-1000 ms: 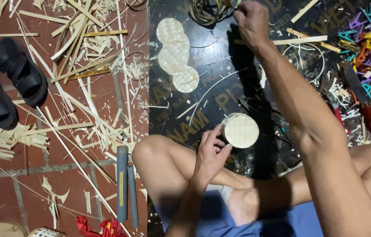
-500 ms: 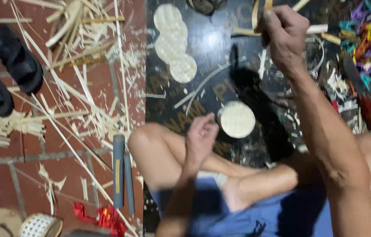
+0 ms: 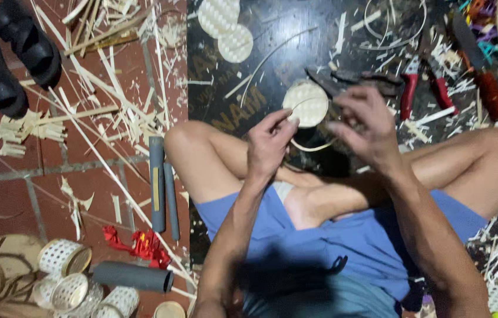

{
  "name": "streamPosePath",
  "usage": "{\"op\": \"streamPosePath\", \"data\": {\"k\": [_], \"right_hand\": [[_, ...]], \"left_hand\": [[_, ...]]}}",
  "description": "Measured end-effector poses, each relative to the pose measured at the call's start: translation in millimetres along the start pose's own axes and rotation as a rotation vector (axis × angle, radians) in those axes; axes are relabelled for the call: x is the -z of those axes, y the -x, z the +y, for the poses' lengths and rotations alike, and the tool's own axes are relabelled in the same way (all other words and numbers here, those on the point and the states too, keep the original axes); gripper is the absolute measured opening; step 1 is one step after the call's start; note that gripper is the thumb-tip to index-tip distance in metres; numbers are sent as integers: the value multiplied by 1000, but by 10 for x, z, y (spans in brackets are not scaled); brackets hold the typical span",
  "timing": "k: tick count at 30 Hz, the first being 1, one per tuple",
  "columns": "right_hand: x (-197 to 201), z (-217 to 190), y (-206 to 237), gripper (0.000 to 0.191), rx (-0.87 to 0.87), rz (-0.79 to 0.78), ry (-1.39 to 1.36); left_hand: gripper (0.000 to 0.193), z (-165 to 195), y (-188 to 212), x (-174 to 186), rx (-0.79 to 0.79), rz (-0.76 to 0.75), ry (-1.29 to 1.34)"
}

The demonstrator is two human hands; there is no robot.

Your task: The person sits on the floor assembling perforated bamboo lampshade bodies. They bend and fit thin bamboo strips around the rim of a woven cylinder, trim a strip with a small blade, press the strips into place by hand, and fit round woven bamboo discs into the ends of the shade.

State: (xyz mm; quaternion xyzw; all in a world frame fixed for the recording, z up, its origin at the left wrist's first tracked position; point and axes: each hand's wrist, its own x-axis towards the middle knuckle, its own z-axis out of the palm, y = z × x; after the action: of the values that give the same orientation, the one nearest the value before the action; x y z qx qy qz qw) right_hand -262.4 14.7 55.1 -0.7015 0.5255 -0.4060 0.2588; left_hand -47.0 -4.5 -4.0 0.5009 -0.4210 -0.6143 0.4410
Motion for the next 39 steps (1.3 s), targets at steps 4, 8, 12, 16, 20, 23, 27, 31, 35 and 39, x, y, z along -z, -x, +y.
{"op": "streamPosePath", "data": {"k": [4,8,12,16,20,23,27,31,35,39], "right_hand": [[-85,196,-22,21,-67,39,30],[-231,396,-84,11,-33,21,265],[-410,557,-147,9,9,110,216],[-539,717,-265,7,98,152,215],[-610,815,-320,10,52,136,266],[-652,845,-320,10,78,150,268],[-689,873,-316,16,142,163,229],[-712,895,-314,16,159,173,206],[-742,875,-282,16,112,185,243],[-774,835,-255,18,159,222,239]], "left_hand": [[32,-67,16,-101,-149,96,-176],[25,-168,-76,-106,-425,150,-502],[33,-302,-198,-147,-459,184,-590],[40,-413,-385,-180,-501,244,-711],[37,-501,-502,-189,-395,259,-678],[30,-549,-525,-165,-427,265,-671],[27,-580,-517,-138,-452,249,-655],[23,-577,-521,-139,-463,257,-657],[23,-566,-521,-133,-455,251,-633],[24,-592,-494,-149,-481,270,-633]]}}
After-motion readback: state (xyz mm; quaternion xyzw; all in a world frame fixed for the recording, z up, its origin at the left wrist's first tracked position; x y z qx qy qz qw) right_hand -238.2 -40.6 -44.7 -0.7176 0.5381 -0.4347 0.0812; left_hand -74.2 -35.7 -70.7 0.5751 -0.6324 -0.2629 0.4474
